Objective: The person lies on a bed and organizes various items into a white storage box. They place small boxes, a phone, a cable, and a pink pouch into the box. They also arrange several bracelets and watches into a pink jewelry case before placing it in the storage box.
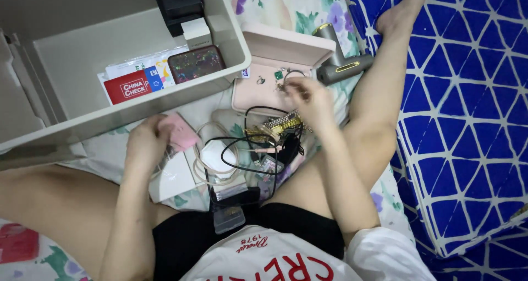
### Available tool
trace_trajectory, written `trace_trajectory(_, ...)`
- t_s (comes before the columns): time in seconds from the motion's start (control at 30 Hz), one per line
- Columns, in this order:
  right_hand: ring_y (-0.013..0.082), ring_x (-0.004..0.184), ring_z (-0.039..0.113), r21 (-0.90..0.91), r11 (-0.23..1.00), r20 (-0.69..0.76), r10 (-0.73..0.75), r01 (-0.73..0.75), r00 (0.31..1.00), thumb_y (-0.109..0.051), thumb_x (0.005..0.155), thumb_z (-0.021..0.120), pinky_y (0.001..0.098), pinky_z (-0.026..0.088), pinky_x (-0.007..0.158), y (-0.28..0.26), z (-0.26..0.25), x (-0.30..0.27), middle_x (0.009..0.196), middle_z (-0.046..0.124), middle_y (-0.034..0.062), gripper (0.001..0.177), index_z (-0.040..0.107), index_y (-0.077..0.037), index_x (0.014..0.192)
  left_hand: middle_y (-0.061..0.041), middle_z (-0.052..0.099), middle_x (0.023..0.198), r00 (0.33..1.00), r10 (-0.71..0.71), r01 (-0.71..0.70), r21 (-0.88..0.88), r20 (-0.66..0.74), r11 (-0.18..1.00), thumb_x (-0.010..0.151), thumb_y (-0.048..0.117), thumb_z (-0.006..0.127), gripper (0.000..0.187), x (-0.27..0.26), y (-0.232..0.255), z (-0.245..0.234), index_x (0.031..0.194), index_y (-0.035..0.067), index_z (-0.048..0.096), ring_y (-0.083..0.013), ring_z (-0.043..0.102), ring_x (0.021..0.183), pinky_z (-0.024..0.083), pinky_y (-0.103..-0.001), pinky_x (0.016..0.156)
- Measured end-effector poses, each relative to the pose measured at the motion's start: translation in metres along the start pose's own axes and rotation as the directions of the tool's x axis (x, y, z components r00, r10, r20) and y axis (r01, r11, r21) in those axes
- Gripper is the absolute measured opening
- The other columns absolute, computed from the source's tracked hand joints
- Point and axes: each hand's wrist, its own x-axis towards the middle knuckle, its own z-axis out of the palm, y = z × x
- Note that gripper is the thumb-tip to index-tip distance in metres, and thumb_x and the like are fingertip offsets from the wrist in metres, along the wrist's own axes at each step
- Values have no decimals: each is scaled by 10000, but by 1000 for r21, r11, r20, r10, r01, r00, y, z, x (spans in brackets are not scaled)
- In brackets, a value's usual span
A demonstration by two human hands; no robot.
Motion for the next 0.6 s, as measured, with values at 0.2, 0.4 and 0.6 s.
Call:
trace_trajectory(0.2, 246, 834, 745, -149, 989, 255, 36, 2, 966, -110, 869, 744, 330, 588, 751, 3, -4, -8, 978, 760, 116, 165, 799, -61, 1017, -243, 683, 1188, 885, 342, -155, 494, -315, 855, 808, 225, 765, 466, -11, 0, 25, 1208, 7, 669, -427, 633, 1052, 529, -493, 813)
trace_trajectory(0.4, 325, 900, 697, -103, 986, 625, -41, 134, 780, -316, 879, 785, 393, 540, 788, -37, 12, -12, 951, 724, 165, 319, 754, -11, 967, -191, 660, 1254, 765, 609, -611, 61, -211, 789, 851, 3, 649, 316, -58, 90, 44, 1166, 29, 630, -371, 605, 1194, 508, -456, 1006)
trace_trajectory(0.6, 155, 674, 685, 39, 994, 624, 54, -100, 779, -291, 1011, 596, 302, 543, 668, -31, 21, -15, 797, 724, 46, 284, 712, -32, 985, -268, 624, 1361, 773, 568, -588, 16, -283, 809, 896, -49, 594, 532, -38, 87, 55, 1419, -17, 505, -396, 585, 1280, 496, -456, 1080)
